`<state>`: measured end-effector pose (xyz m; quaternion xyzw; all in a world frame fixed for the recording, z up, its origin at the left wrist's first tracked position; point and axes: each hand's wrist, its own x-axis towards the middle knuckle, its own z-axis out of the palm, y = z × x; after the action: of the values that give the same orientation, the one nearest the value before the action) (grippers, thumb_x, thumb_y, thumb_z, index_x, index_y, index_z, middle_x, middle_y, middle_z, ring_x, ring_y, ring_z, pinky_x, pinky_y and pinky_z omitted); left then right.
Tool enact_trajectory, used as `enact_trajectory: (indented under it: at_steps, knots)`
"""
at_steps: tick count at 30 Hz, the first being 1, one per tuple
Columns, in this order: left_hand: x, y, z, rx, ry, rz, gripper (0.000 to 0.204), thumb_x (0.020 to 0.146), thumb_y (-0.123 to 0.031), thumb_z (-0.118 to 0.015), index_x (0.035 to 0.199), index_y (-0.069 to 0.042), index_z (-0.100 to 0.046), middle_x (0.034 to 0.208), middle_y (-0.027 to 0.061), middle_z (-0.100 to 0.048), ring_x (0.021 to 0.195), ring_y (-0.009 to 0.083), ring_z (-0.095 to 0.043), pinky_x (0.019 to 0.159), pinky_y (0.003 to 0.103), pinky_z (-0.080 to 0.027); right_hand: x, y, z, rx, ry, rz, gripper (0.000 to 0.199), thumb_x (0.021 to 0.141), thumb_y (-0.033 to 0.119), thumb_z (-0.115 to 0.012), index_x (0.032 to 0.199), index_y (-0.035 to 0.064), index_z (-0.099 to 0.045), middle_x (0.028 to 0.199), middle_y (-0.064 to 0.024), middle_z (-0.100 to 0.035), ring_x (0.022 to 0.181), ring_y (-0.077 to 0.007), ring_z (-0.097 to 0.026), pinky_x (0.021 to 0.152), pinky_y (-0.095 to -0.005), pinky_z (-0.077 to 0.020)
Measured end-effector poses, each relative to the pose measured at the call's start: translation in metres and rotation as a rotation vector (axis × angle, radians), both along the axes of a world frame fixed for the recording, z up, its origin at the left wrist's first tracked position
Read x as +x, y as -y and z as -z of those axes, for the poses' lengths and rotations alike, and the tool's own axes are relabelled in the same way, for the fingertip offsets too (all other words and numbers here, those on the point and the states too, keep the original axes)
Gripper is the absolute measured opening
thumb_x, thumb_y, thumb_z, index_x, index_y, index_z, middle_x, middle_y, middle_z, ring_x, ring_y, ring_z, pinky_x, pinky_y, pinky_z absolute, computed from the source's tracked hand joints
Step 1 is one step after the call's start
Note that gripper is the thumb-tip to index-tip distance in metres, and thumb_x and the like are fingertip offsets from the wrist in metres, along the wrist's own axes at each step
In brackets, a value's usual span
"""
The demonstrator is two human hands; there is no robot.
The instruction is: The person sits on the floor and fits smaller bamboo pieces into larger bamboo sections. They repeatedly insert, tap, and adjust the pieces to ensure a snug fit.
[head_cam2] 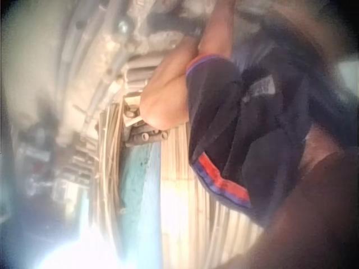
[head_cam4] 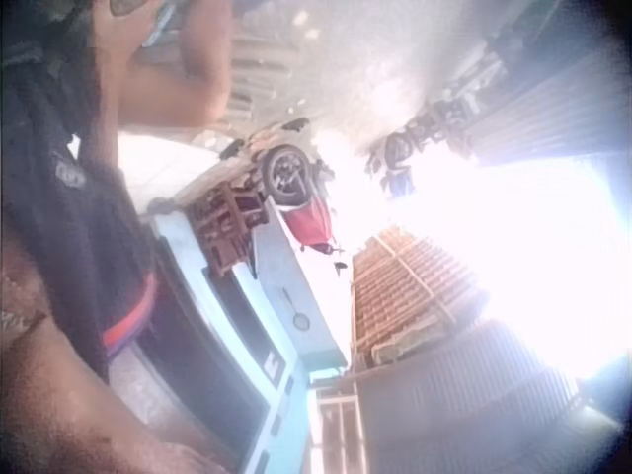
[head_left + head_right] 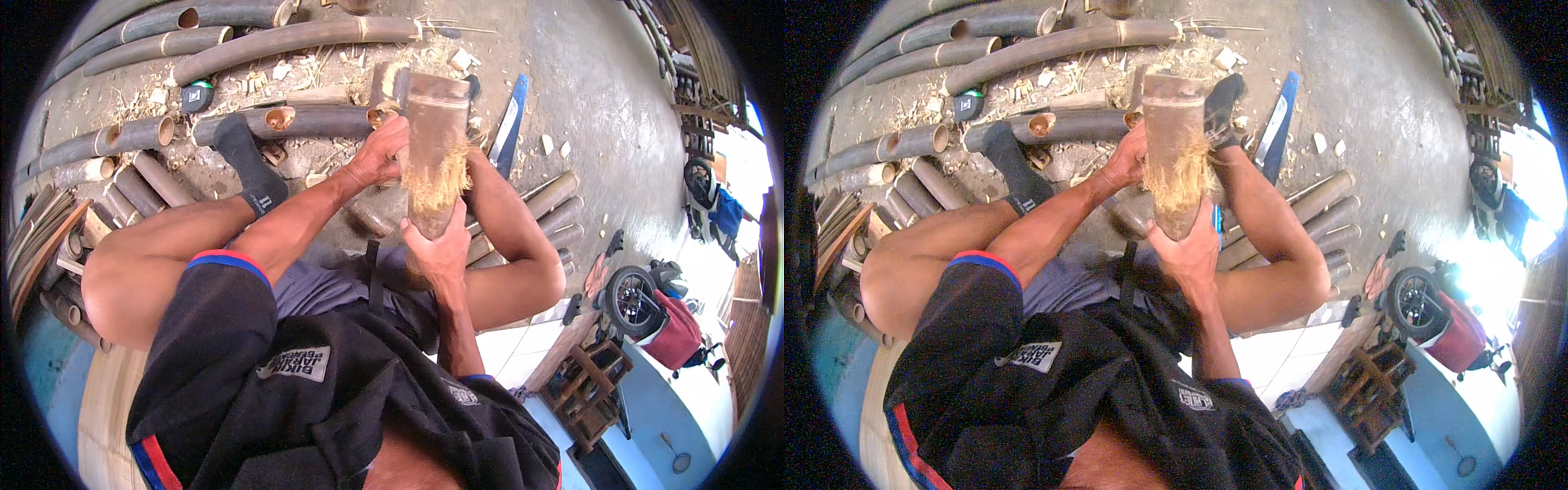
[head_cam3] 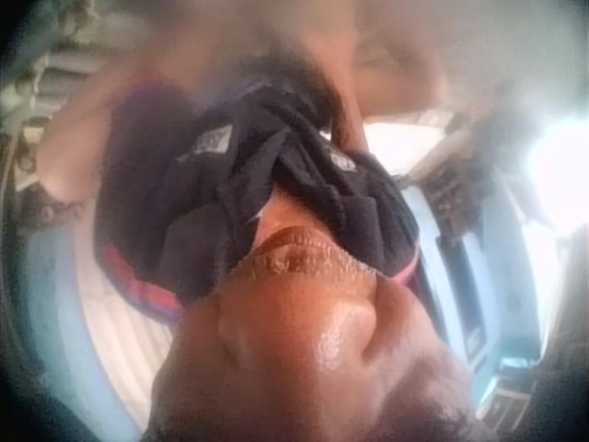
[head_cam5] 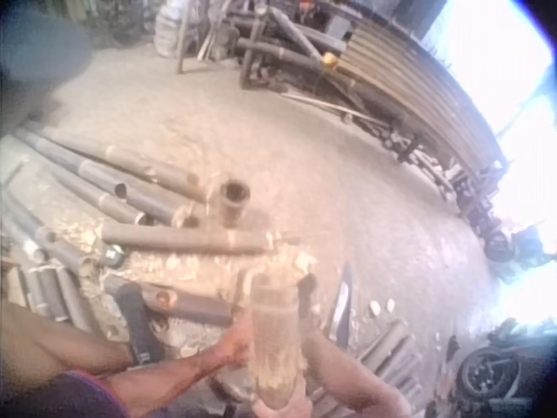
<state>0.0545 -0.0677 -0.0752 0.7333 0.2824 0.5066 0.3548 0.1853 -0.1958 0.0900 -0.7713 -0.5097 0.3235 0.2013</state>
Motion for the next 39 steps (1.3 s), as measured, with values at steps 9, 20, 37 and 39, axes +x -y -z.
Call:
enact_trajectory:
  at_steps: [9,20,37,39]
  knots:
    - [-0.001,-0.006,0.001,-0.116,0.061,-0.065,0.037,0.071,-0.017,-0.084,0.097,-0.007,-0.06,0.088,0.0091,-0.053,0.086,0.0306,-0.054,0.079,0.04,-0.045,0.006,-0.016,0.004,-0.09,0.155,-0.015,0.089,0.067,0.018,-0.089,0.14,-0.0042,-0.043,0.116,-0.0234,-0.068,0.109,-0.0339,-0.07,0.094,-0.0426,-0.0545]
    - [-0.007,-0.022,0.0,-0.411,0.086,-0.062,0.042,0.078,-0.018,-0.084,0.115,-0.006,-0.067,0.113,0.0102,-0.067,0.106,0.028,-0.064,0.094,0.036,-0.048,0.012,-0.048,-0.02,0.155,-0.011,-0.084,0.091,0.072,0.033,-0.084,0.145,-0.0005,-0.041,0.106,-0.0293,-0.07,0.1,-0.0447,-0.071,0.088,-0.0487,-0.056]
    - [-0.015,-0.074,-0.011,-1.007,0.214,0.009,0.036,0.089,-0.008,-0.076,0.122,-0.002,-0.067,0.106,0.0004,-0.074,0.092,0.0077,-0.065,0.085,0.027,-0.054,0.013,-0.143,-0.066,0.015,0.086,-0.228,0.076,0.074,0.044,-0.079,0.131,0.0013,-0.051,0.095,-0.031,-0.072,0.093,-0.0466,-0.072,0.083,-0.052,-0.057]
    - [-0.007,-0.072,-0.01,-0.937,0.281,-0.042,0.035,0.088,-0.009,-0.077,0.121,-0.002,-0.067,0.104,0.0014,-0.074,0.085,0.0086,-0.066,0.075,0.027,-0.053,0.016,-0.15,-0.054,0.061,0.087,-0.253,0.077,0.074,0.046,-0.078,0.13,0.0002,-0.051,0.097,-0.032,-0.072,0.094,-0.0482,-0.071,0.085,-0.0538,-0.0559]
